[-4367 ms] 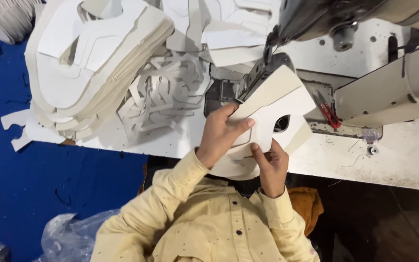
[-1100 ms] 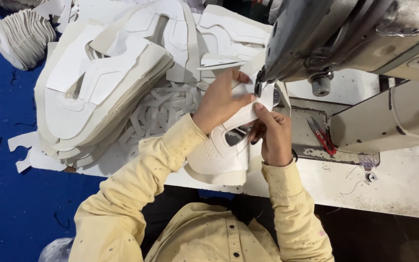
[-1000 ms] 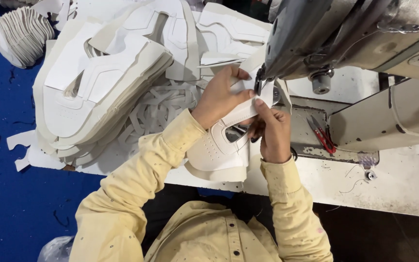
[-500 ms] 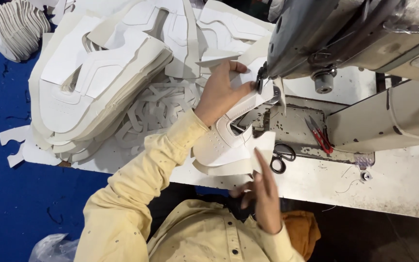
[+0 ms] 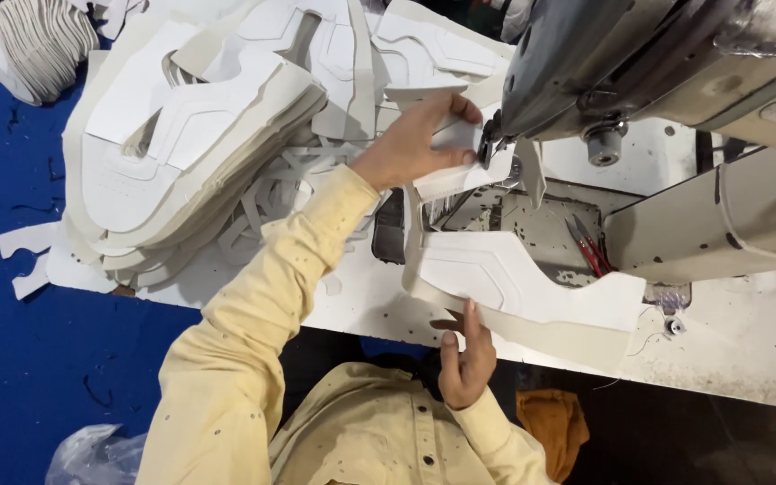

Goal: Aligning and inspecting shoe upper components at a stitching workstation.

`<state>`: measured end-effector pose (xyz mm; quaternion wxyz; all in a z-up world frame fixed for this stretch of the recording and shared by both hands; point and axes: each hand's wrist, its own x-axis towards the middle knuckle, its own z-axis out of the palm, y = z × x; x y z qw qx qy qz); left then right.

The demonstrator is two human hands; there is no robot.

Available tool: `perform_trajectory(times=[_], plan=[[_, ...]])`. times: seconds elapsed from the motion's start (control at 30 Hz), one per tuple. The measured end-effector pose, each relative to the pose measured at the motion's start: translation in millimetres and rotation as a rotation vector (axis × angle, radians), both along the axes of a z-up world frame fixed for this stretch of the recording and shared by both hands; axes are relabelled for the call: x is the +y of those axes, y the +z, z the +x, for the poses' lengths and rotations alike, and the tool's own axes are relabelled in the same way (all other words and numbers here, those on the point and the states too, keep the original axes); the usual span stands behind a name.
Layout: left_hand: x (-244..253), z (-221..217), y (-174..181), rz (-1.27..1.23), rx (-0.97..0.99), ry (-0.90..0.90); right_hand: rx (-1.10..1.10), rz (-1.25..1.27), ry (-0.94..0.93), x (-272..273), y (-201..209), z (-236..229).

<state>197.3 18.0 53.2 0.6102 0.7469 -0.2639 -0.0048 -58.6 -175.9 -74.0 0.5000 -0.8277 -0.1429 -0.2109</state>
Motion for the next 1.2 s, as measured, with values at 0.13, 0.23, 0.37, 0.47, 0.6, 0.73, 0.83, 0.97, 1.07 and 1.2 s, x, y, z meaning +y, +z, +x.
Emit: perform_trajectory(times=[0.13,0.23,0.37,0.47,0.6,0.73,0.83,0.97,1.07,1.2], plan=[[2,1,-1,0.032,0.035,-0.068,-0.063,-0.071,-0.028,-4,-13,8],[-6,-18,-4,-0.046,0.05,-0.027,-0.005,0.125,-0.131,-25,-49,14],[-28,-88,2,-0.13,0.01,0.442,-0.306,0.226,-0.327,-41,67,79],[-23,-127,-14,-0.272,0.065,0.446,0.002,0.588,-0.284,-65,74,83],[16,-140,-6,-0.233,0.029,0.579,0.302,-0.201,-0.371,-107,1,65],[55,-92,9,0.307,-0.376,0.72,-0.101,-0.769,-0.347,-56,54,53],[61,-13,-49,0.694,-0.308,0.555,-0.026,-0.755,-0.225,-63,47,56],[36,48,-97,0.633,0.266,0.15,0.489,-0.443,0.084,-78,20,57],[27,33,-90,0.23,0.607,0.143,0.878,0.04,0.08,-81,-6,53],[40,-25,-33,-0.509,0.38,0.285,0.907,0.383,0.136,-51,-28,50]])
